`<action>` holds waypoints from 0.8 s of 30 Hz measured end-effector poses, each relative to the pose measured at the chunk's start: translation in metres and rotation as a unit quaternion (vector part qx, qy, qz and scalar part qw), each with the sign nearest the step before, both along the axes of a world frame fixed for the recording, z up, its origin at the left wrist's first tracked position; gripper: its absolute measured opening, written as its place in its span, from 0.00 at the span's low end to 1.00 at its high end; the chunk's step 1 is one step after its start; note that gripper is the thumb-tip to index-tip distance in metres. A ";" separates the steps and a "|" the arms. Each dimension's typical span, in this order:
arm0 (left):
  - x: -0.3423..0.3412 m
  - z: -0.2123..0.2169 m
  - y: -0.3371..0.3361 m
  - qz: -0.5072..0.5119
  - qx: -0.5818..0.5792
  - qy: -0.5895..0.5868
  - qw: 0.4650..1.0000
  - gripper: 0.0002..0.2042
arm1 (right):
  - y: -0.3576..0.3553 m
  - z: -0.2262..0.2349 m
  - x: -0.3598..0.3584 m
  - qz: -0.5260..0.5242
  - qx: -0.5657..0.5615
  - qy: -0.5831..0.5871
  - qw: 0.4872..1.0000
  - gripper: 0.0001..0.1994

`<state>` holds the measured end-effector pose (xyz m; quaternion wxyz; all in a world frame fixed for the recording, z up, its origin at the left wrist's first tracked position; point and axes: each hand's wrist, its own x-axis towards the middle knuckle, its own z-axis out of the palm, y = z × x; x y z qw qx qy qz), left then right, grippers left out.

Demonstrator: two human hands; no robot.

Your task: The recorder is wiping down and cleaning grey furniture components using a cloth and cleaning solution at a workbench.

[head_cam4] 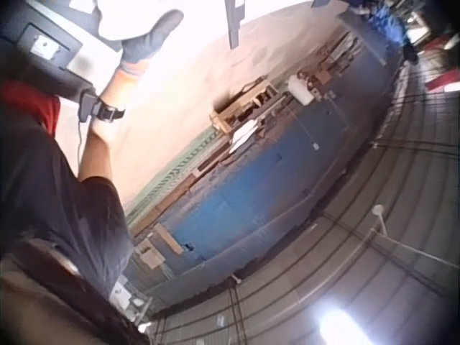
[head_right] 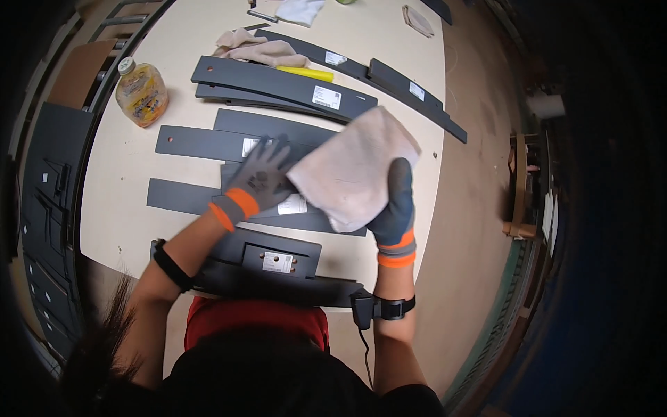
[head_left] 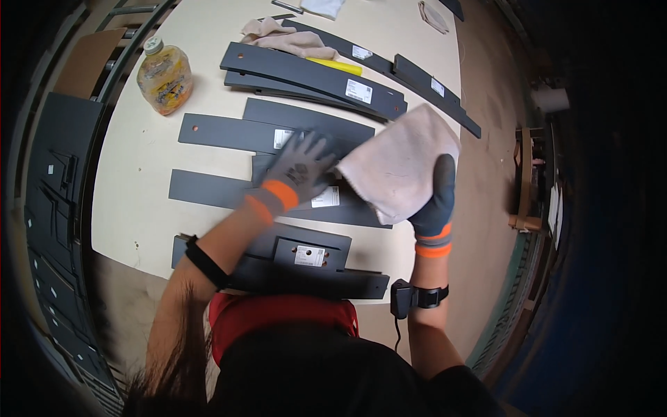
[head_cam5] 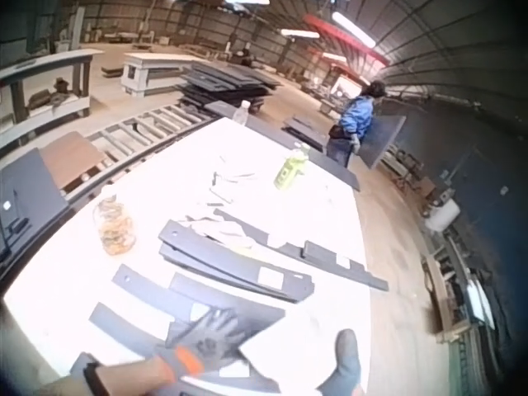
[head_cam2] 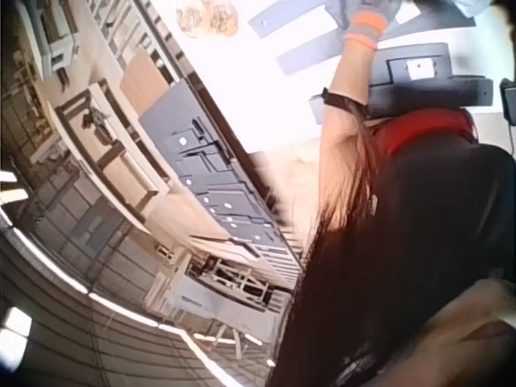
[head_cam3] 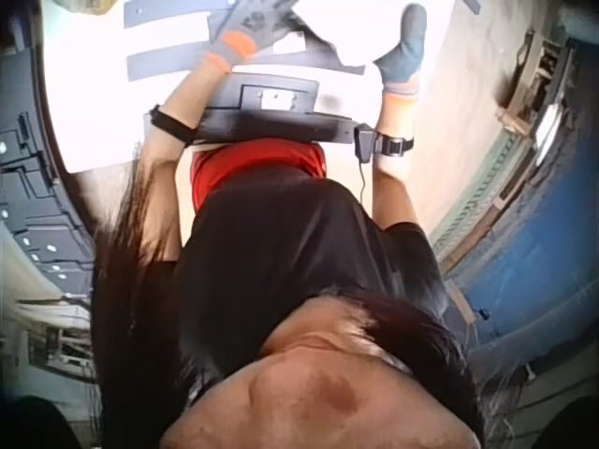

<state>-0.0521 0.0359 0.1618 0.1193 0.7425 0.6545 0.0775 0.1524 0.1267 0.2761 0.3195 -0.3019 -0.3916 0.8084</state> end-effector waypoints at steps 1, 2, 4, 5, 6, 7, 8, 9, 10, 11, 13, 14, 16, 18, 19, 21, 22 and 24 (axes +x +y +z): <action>-0.020 -0.002 -0.004 0.009 -0.002 0.040 0.999 0.26 | 0.001 -0.005 0.024 -0.021 0.006 -0.048 0.999 0.34; -0.037 -0.011 -0.010 -0.003 0.021 0.037 0.999 0.26 | 0.003 -0.011 0.051 -0.047 0.016 -0.098 0.994 0.34; -0.046 -0.020 -0.016 -0.024 0.043 0.033 0.998 0.26 | 0.006 -0.024 0.092 0.058 0.150 -0.441 0.883 0.33; -0.046 -0.022 -0.019 -0.039 0.047 0.038 0.997 0.27 | 0.003 -0.031 0.096 0.115 0.096 -0.613 0.775 0.34; -0.043 -0.021 -0.017 -0.057 0.056 0.040 0.996 0.27 | -0.007 -0.077 0.122 0.096 0.253 -0.596 0.756 0.32; -0.043 -0.021 -0.019 -0.061 0.050 0.041 0.996 0.27 | -0.020 -0.095 0.118 0.075 0.351 -0.542 0.760 0.31; -0.043 -0.019 -0.019 -0.062 0.025 0.071 0.995 0.27 | -0.035 -0.106 0.106 0.051 0.446 -0.483 0.752 0.31; -0.044 -0.019 -0.019 -0.061 -0.002 0.103 0.993 0.27 | -0.046 -0.107 0.094 0.080 0.413 -0.485 0.767 0.30; -0.043 -0.021 -0.018 -0.065 -0.004 0.103 0.993 0.27 | -0.053 -0.104 0.086 0.104 0.379 -0.487 0.779 0.30; -0.041 -0.024 -0.016 -0.063 0.014 0.087 0.994 0.27 | -0.047 -0.118 0.085 0.141 0.440 -0.386 0.798 0.31; -0.042 -0.026 -0.016 -0.063 0.031 0.072 0.995 0.27 | -0.064 -0.124 0.076 0.182 0.394 -0.397 0.809 0.33; -0.038 -0.026 -0.012 -0.068 0.040 0.066 0.995 0.27 | -0.068 -0.140 0.081 0.200 0.467 -0.407 0.759 0.33; -0.045 -0.027 -0.021 -0.059 0.036 0.071 0.995 0.28 | -0.098 -0.087 0.017 0.286 0.444 -0.490 0.694 0.35; -0.042 -0.022 -0.015 -0.068 0.021 0.084 0.994 0.29 | -0.110 -0.098 -0.004 0.286 0.550 -0.429 0.657 0.36; -0.041 -0.024 -0.013 -0.077 0.025 0.083 0.993 0.29 | -0.115 -0.101 -0.020 0.315 0.583 -0.411 0.626 0.35; -0.044 -0.029 -0.016 -0.067 0.014 0.111 0.991 0.29 | -0.128 -0.106 -0.054 0.371 0.622 -0.365 0.585 0.33; -0.043 -0.031 -0.014 -0.075 0.019 0.109 0.991 0.29 | -0.133 -0.110 -0.067 0.396 0.628 -0.345 0.575 0.33; -0.042 -0.033 -0.014 -0.061 0.039 0.078 0.994 0.25 | -0.141 -0.106 -0.083 0.405 0.634 -0.351 0.558 0.33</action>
